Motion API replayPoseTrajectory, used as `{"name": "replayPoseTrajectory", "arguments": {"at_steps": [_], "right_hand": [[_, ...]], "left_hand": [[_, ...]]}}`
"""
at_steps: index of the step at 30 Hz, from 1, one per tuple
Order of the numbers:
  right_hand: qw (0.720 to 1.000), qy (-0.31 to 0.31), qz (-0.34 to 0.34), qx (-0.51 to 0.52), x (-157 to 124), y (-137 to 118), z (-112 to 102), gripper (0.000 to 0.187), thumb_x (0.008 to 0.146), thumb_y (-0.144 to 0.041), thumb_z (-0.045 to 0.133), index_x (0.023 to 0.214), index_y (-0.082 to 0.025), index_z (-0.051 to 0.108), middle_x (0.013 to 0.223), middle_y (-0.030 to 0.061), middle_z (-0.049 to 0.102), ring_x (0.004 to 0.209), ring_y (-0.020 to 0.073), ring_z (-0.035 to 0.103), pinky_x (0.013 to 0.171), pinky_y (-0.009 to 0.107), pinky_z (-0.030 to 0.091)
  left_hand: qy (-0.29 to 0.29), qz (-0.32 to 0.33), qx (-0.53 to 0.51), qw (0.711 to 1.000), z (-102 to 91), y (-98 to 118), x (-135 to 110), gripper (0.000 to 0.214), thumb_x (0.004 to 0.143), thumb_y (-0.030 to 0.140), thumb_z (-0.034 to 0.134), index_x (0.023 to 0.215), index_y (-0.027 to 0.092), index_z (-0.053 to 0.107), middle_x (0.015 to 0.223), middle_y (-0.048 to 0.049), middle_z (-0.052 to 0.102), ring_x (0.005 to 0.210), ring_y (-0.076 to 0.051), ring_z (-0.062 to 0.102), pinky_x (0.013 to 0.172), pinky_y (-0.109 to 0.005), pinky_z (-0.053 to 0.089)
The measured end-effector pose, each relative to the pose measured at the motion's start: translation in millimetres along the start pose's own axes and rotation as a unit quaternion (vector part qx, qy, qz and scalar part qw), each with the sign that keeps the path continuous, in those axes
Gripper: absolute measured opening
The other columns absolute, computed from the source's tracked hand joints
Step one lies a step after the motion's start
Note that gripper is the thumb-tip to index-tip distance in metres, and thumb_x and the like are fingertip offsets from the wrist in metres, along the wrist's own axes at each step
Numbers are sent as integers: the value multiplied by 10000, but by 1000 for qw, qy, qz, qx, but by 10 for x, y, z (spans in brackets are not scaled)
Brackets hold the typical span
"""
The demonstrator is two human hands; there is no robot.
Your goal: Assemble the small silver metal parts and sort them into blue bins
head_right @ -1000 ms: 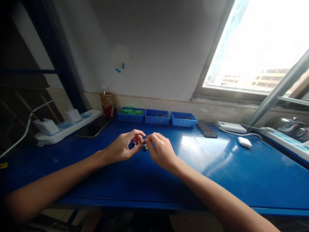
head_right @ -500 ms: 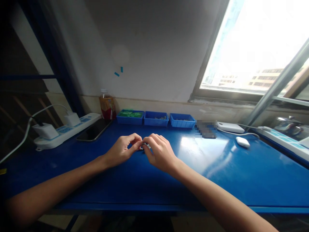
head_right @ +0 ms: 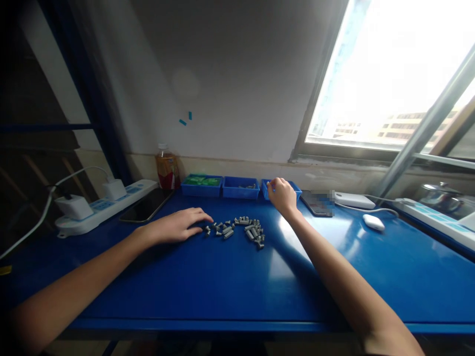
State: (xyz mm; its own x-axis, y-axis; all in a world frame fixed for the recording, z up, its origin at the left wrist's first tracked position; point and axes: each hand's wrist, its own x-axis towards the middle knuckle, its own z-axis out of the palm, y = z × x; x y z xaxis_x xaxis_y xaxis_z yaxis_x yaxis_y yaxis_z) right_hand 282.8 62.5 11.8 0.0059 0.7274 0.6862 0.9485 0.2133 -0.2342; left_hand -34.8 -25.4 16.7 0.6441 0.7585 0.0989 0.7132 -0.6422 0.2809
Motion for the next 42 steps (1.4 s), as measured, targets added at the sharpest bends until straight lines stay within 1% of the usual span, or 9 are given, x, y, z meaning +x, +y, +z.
{"name": "replayPoseTrajectory", "arguments": {"at_steps": [3, 6, 12, 17, 22, 28, 34, 38, 42], "right_hand": [[998, -36, 40, -36, 84, 189, 110, 284, 862, -366, 503, 1009, -139, 593, 937, 126, 636, 898, 259, 564, 720, 333, 412], [998, -65, -1, -26, -59, 162, 110, 321, 858, -387, 514, 1036, -132, 592, 948, 128, 631, 924, 261, 555, 773, 350, 415], [976, -139, -150, 73, -488, -380, -184, 245, 860, -392, 545, 945, -179, 630, 886, 69, 628, 876, 220, 557, 764, 344, 438], [943, -206, -231, 125, -718, -878, -420, 247, 868, -374, 557, 1023, -193, 625, 935, 74, 631, 932, 218, 543, 784, 344, 448], [920, -249, -274, 130, -837, -977, -450, 256, 874, -380, 549, 1045, -203, 618, 911, 68, 624, 912, 211, 550, 789, 347, 445], [926, -211, -280, 142, -895, -962, -349, 259, 869, -338, 558, 1085, -197, 577, 924, 63, 622, 897, 207, 551, 787, 344, 442], [933, -120, -287, 179, -924, -1015, -358, 112, 863, -228, 542, 968, -200, 569, 875, 56, 608, 819, 189, 534, 741, 319, 434], [920, -116, -302, 219, -925, -1019, -402, 77, 866, -207, 530, 937, -206, 561, 862, 46, 601, 789, 175, 537, 708, 299, 437], [910, -123, -308, 249, -921, -1025, -412, 44, 875, -197, 518, 901, -202, 553, 843, 42, 597, 771, 167, 540, 691, 287, 443]], "left_hand": [[23, -6, -9, 1000, 70, -41, 45, 221, 870, 292, 470, 960, 202, 652, 996, -67, 610, 882, -194, 593, 756, -264, 452], [40, -14, -13, 999, 100, -36, 63, 205, 869, 283, 462, 880, 189, 643, 931, -66, 620, 829, -193, 594, 720, -267, 450], [13, 27, -37, 999, 44, 84, 11, 330, 833, 300, 539, 1155, 250, 587, 1033, -51, 610, 932, -196, 585, 798, -260, 440], [15, 42, -36, 998, 113, 146, 53, 186, 855, 305, 526, 942, 211, 661, 944, -50, 597, 837, -173, 592, 739, -240, 437], [33, 19, -53, 998, 145, 80, 80, 152, 824, 312, 570, 852, 180, 640, 842, -36, 605, 767, -166, 577, 671, -236, 422], [70, -34, -154, 985, 105, 123, 91, 222, 827, 359, 548, 826, 152, 627, 774, -32, 628, 695, -155, 565, 622, -242, 418], [68, -31, -372, 925, 207, 306, 130, 281, 800, 416, 602, 815, 139, 557, 720, -8, 595, 676, -127, 556, 642, -244, 431], [76, -29, -484, 871, 284, 335, 146, 370, 754, 431, 667, 881, 175, 432, 651, 44, 551, 593, -98, 533, 595, -230, 423], [84, -32, -496, 864, 279, 341, 145, 398, 749, 418, 680, 900, 188, 392, 654, 46, 563, 591, -98, 547, 599, -231, 432]]}}
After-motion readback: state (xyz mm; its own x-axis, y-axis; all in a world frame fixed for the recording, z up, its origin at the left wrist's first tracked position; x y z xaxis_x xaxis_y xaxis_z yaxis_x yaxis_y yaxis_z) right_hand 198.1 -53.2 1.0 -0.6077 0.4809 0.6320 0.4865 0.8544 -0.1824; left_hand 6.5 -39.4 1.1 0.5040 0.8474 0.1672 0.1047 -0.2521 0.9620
